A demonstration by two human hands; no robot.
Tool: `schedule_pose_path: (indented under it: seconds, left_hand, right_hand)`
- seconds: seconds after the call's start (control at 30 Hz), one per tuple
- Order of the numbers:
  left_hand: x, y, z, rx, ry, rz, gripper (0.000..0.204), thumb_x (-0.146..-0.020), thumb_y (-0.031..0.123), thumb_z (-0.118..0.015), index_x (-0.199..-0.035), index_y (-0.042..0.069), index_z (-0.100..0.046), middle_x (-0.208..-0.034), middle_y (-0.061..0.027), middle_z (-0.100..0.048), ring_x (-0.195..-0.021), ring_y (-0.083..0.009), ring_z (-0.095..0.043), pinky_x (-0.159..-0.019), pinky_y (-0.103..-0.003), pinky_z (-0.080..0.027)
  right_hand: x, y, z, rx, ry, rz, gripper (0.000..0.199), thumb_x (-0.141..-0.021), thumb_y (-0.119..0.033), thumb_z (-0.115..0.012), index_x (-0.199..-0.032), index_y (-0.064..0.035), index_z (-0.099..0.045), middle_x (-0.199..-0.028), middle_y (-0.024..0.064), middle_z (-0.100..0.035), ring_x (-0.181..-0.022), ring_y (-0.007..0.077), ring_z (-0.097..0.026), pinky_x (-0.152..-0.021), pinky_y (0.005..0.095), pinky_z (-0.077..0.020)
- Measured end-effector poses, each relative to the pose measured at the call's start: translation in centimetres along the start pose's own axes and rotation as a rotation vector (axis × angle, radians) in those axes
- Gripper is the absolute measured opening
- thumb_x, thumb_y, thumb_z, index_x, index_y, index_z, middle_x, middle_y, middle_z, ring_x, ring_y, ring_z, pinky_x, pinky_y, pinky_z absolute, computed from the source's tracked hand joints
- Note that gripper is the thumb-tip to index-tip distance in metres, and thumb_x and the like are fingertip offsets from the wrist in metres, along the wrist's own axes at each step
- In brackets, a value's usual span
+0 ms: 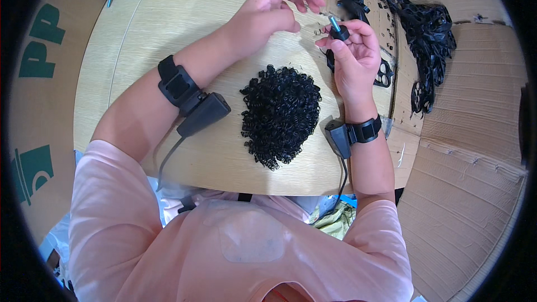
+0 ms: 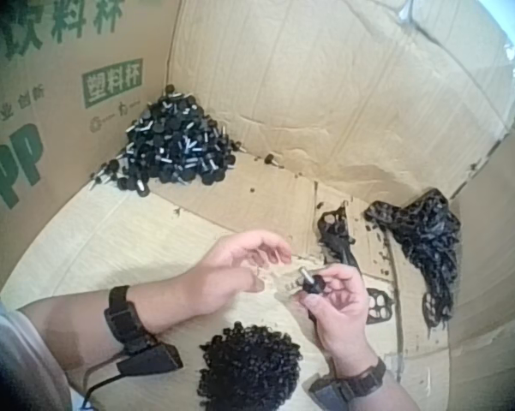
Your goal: Picking up small black rings and assembling them onto a blue and silver sensor component, then placing the assembled parts into a plastic frame.
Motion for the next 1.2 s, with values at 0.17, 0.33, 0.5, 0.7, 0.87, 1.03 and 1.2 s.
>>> schedule_pose_path:
  seconds: [0.17, 0.33, 0.5, 0.7, 0.87, 1.03, 1.2]
  left_hand:
    - [0.1, -0.4, -1.2, -0.175, 0.017, 0.176, 0.023, -0.085, 0.014, -0.065, -0.105, 0.005, -0.064, -0.105, -0.0012, -0.063, -0.093, -0.0077, -0.053, -0.078, -0.022, -0.041]
    - [0.2, -0.8, -1.1, -0.258, 0.044, 0.211, 0.019, -0.083, 0.017, -0.072, -0.098, 0.007, -0.066, -0.101, 0.0009, -0.063, -0.084, -0.0055, -0.054, -0.074, -0.021, -0.042]
    - [0.1, -0.5, -1.3, -0.326, 0.003, 0.118, 0.015, -0.083, 0.013, -0.072, -0.095, 0.005, -0.067, -0.098, 0.0002, -0.062, -0.083, -0.0056, -0.054, -0.072, -0.021, -0.042]
    - [0.0, -0.9, -0.9, -0.196, 0.010, 0.199, 0.011, -0.084, 0.008, -0.070, -0.093, 0.001, -0.068, -0.100, -0.0032, -0.062, -0.086, -0.0081, -0.058, -0.075, -0.021, -0.046]
    - [0.1, -1.0, -1.2, -0.210, -0.015, 0.188, 0.012, -0.085, 0.009, -0.069, -0.093, 0.000, -0.067, -0.101, -0.0047, -0.063, -0.088, -0.0093, -0.059, -0.078, -0.022, -0.047]
    - [0.2, -2.1, -1.0, -0.221, 0.034, 0.267, 0.011, -0.087, 0.009, -0.067, -0.095, 0.000, -0.066, -0.101, -0.0037, -0.062, -0.087, -0.0080, -0.058, -0.077, -0.021, -0.047]
    - [0.5, -2.1, -1.2, -0.359, -0.002, 0.219, 0.005, -0.088, 0.005, -0.062, -0.087, 0.001, -0.060, -0.091, 0.0003, -0.057, -0.077, -0.0049, -0.052, -0.070, -0.020, -0.044]
  right_hand:
    - [0.2, -0.3, -0.5, 0.067, 0.024, 0.012, 0.037, -0.081, 0.013, -0.063, -0.114, 0.0016, -0.049, -0.107, 0.0149, -0.062, -0.098, 0.0194, -0.063, -0.086, 0.0344, -0.0560]
    - [0.5, -0.3, -0.9, 0.211, 0.033, -0.007, 0.038, -0.080, 0.012, -0.066, -0.113, 0.0024, -0.049, -0.107, 0.0138, -0.062, -0.098, 0.0183, -0.063, -0.088, 0.0295, -0.0533]
    - [0.5, -0.2, -0.8, 0.224, 0.042, 0.002, 0.038, -0.080, 0.012, -0.066, -0.113, 0.0024, -0.049, -0.107, 0.0136, -0.062, -0.098, 0.0176, -0.063, -0.087, 0.0288, -0.0530]
    - [0.5, -0.2, -1.0, 0.272, 0.037, 0.010, 0.037, -0.080, 0.011, -0.067, -0.111, 0.0032, -0.050, -0.105, 0.0136, -0.063, -0.096, 0.0174, -0.064, -0.086, 0.0285, -0.0534]
    - [0.5, -0.4, -1.0, 0.377, 0.066, -0.014, 0.037, -0.078, 0.009, -0.070, -0.109, 0.0040, -0.051, -0.102, 0.0130, -0.064, -0.093, 0.0170, -0.064, -0.085, 0.0278, -0.0538]
    - [0.4, -0.1, -1.1, 0.494, 0.065, 0.061, 0.037, -0.077, 0.007, -0.073, -0.108, 0.0035, -0.053, -0.101, 0.0105, -0.064, -0.091, 0.0138, -0.064, -0.084, 0.0255, -0.0526]
    - [0.5, 0.1, -1.0, 0.525, 0.043, 0.038, 0.036, -0.077, 0.005, -0.073, -0.108, 0.0029, -0.054, -0.100, 0.0088, -0.064, -0.089, 0.0124, -0.063, -0.082, 0.0246, -0.0517]
Point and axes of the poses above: each hand's wrist, its own x-axis away from the middle knuckle, its own z-axis out of the back of the hand, y = z × x, the point moved 4 cm from there along -x, towards the middle knuckle
